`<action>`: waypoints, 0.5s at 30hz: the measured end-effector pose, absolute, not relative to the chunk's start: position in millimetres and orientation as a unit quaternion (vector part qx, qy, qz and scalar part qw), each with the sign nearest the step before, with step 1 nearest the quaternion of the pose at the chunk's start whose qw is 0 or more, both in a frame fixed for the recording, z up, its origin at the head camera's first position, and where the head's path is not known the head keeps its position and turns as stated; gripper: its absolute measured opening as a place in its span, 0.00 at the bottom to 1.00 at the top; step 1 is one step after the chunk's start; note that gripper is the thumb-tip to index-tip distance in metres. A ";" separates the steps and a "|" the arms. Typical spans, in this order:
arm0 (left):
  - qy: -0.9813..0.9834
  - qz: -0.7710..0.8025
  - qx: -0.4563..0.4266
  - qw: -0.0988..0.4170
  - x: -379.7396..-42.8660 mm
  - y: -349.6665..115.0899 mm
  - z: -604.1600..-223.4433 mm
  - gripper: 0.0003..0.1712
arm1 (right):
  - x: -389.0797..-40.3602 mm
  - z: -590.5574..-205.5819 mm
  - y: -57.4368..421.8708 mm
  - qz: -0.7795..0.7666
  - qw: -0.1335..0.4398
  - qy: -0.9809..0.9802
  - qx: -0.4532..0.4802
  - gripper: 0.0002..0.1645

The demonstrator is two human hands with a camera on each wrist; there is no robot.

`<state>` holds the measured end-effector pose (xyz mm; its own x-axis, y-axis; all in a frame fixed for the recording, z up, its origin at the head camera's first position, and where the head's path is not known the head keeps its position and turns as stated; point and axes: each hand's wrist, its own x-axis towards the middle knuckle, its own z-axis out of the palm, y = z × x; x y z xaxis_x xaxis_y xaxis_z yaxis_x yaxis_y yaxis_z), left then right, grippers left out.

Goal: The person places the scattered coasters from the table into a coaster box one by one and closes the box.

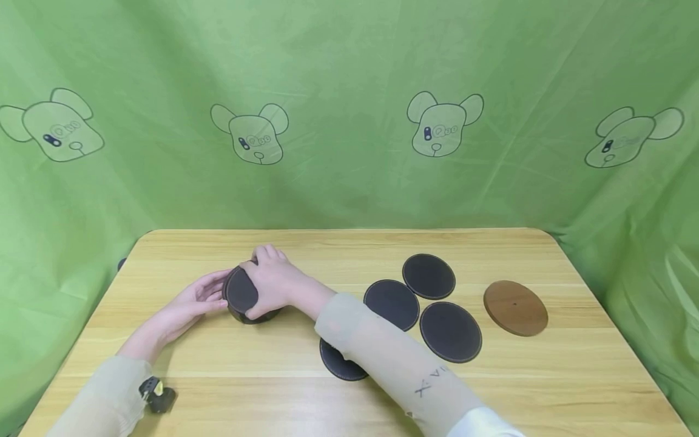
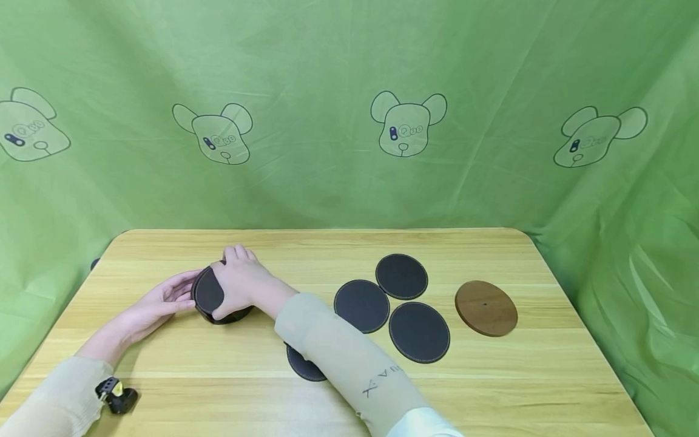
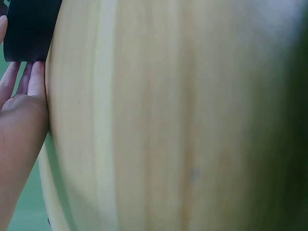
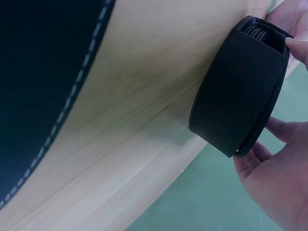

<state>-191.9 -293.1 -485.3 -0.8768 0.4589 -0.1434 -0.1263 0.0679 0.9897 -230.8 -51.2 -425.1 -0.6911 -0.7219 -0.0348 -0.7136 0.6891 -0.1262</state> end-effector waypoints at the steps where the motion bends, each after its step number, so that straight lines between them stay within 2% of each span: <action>1: 0.697 0.673 0.119 0.217 -192.0 -293.1 -485.4 0.47 | -230.9 -425.7 -51.8 -0.050 0.041 0.918 -0.390 0.56; 15: 0.695 0.676 0.120 0.215 -191.8 -293.3 -485.4 0.47 | -227.0 -434.8 -55.3 -0.029 0.031 0.922 -0.384 0.61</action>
<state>-191.8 -293.3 -485.4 -0.8787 0.4576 -0.1358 -0.1232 0.0574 0.9907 -227.0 -55.3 -434.8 -0.7033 -0.7101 -0.0351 -0.7065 0.7035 -0.0771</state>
